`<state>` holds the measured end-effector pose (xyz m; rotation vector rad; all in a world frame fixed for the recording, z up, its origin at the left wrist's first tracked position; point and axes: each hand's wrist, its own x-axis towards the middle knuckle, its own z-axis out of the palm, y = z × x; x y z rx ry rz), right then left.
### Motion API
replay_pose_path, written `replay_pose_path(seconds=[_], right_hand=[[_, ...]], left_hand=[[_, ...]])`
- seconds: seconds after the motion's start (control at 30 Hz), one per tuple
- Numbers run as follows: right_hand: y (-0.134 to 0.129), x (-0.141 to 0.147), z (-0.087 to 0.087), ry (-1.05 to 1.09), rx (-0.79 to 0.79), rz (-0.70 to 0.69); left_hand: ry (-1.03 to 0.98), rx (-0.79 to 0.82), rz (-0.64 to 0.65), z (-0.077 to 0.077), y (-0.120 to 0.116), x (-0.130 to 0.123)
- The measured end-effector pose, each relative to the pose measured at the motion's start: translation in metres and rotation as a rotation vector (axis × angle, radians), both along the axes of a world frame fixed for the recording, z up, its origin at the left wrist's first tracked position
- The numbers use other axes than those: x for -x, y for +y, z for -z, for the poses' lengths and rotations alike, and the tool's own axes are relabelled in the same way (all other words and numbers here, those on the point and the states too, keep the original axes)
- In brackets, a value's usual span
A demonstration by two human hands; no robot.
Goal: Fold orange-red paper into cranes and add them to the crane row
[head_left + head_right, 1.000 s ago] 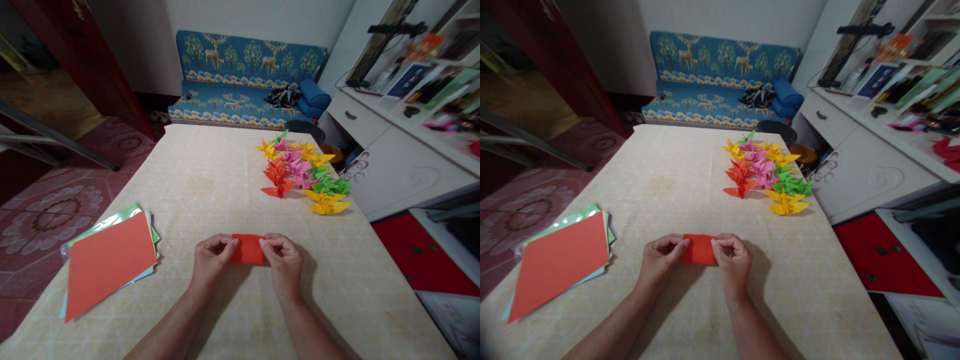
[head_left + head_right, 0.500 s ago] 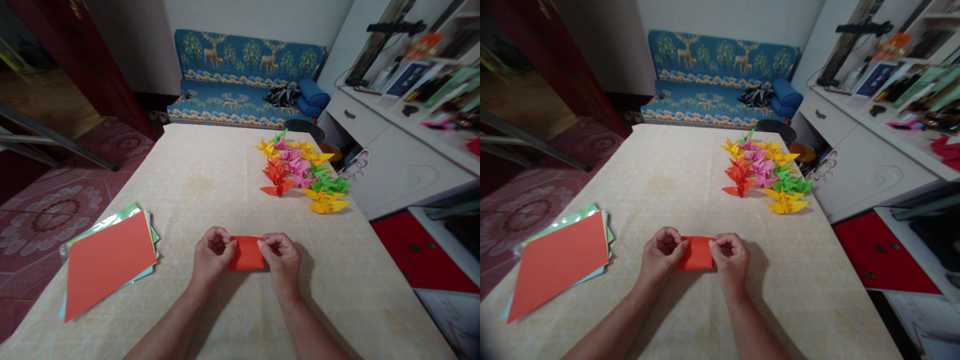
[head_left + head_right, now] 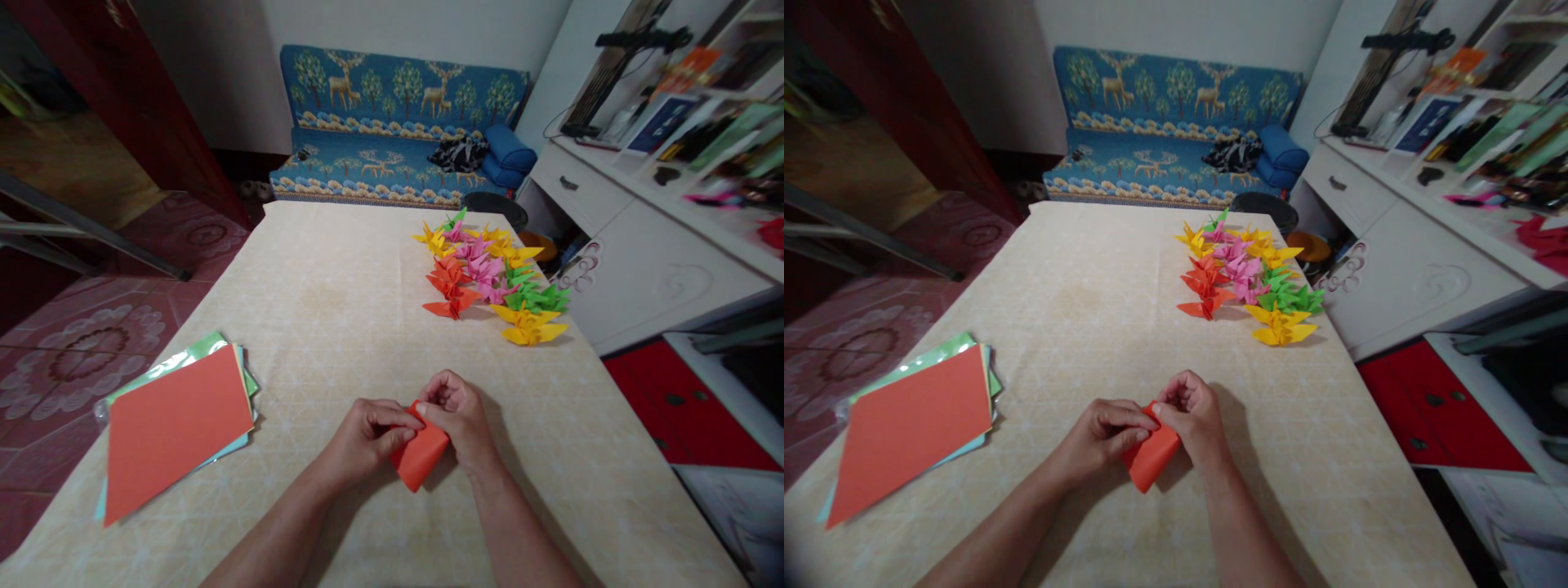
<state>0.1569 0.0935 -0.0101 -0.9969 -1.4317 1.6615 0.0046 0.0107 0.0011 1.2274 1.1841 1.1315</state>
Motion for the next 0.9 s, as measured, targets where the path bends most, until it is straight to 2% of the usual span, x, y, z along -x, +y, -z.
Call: replay_pose_path(seconds=[0.17, 0.27, 0.4, 0.5, 0.73, 0.9], right_hand=[[0.000, -0.001, -0.004, 0.033, -0.144, -0.002], [0.000, -0.002, -0.009, 0.047, -0.260, -0.077], [0.000, -0.004, -0.011, -0.003, -0.195, -0.209], [0.000, -0.005, -0.011, 0.010, -0.148, -0.217], [-0.003, 0.000, -0.009, -0.035, -0.217, -0.313], [-0.009, 0.005, -0.004, -0.156, -0.263, -0.258]], left_hand=[[-0.059, 0.041, -0.144, 0.006, 0.002, 0.010], [-0.046, 0.034, -0.184, 0.006, 0.002, 0.017], [0.014, 0.019, -0.207, 0.004, 0.002, 0.019], [0.037, 0.017, -0.232, 0.004, 0.004, 0.019], [0.099, -0.046, -0.283, 0.002, 0.006, 0.019], [0.185, -0.120, -0.270, 0.001, 0.005, 0.014]])
